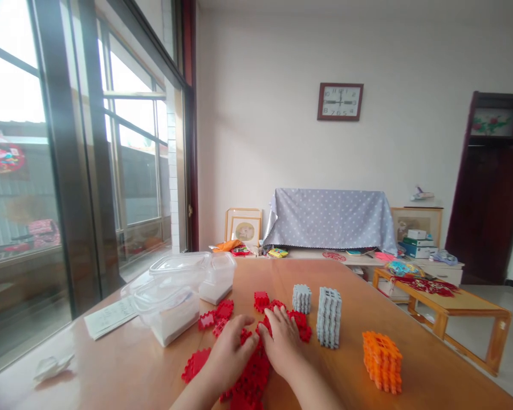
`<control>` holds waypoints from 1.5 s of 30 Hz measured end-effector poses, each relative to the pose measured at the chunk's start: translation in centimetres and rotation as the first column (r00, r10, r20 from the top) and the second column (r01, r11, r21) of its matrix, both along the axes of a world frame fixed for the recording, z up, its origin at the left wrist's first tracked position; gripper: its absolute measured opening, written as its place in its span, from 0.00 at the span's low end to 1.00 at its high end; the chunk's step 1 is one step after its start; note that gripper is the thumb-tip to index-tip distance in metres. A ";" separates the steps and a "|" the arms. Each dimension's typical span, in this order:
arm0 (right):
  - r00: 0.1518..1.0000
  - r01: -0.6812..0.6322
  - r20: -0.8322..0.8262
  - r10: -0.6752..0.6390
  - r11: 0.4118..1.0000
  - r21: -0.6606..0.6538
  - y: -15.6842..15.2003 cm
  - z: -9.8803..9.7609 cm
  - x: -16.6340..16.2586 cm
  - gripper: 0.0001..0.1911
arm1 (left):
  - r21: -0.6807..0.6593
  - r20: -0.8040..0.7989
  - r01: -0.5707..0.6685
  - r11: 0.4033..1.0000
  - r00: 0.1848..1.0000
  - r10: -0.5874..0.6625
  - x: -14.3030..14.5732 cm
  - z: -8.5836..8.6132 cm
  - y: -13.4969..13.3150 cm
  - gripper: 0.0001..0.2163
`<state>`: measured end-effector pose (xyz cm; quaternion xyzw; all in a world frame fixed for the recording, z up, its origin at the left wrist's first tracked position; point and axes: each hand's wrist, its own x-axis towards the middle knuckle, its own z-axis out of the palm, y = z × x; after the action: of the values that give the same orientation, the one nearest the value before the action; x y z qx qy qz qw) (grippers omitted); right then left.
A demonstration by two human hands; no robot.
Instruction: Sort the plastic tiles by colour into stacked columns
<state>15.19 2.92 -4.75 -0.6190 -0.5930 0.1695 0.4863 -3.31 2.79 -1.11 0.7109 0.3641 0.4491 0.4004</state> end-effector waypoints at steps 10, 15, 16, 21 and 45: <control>0.831 0.105 0.548 0.097 0.940 -0.324 -2.3 1.3 0.0 0.19 | -0.044 -0.750 0.220 0.974 0.638 -0.178 -1.2 0.9 -0.8 0.45; 0.806 0.188 0.591 -0.037 0.962 -0.196 -1.4 2.1 0.9 0.19 | -0.029 -0.788 0.143 0.989 0.605 -0.111 -1.1 0.7 0.0 0.32; 0.806 0.188 0.590 -0.048 0.966 -0.178 -0.5 2.0 1.2 0.18 | -0.024 -0.789 0.135 0.991 0.606 -0.102 -1.0 0.7 0.1 0.31; 0.802 0.137 0.597 -0.002 0.974 -0.182 5.3 1.1 2.2 0.20 | -0.041 -0.784 0.143 0.989 0.608 -0.121 -0.9 1.0 0.3 0.32; 0.892 0.109 0.452 0.026 0.956 -0.271 4.1 0.6 4.6 0.16 | 0.150 -0.750 -0.002 0.989 0.651 0.116 -0.7 1.6 -0.1 0.10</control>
<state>19.83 6.98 -4.11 -0.7183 -0.6447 0.0955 0.2435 -4.00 2.70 0.47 0.8466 0.4891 0.1488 0.1482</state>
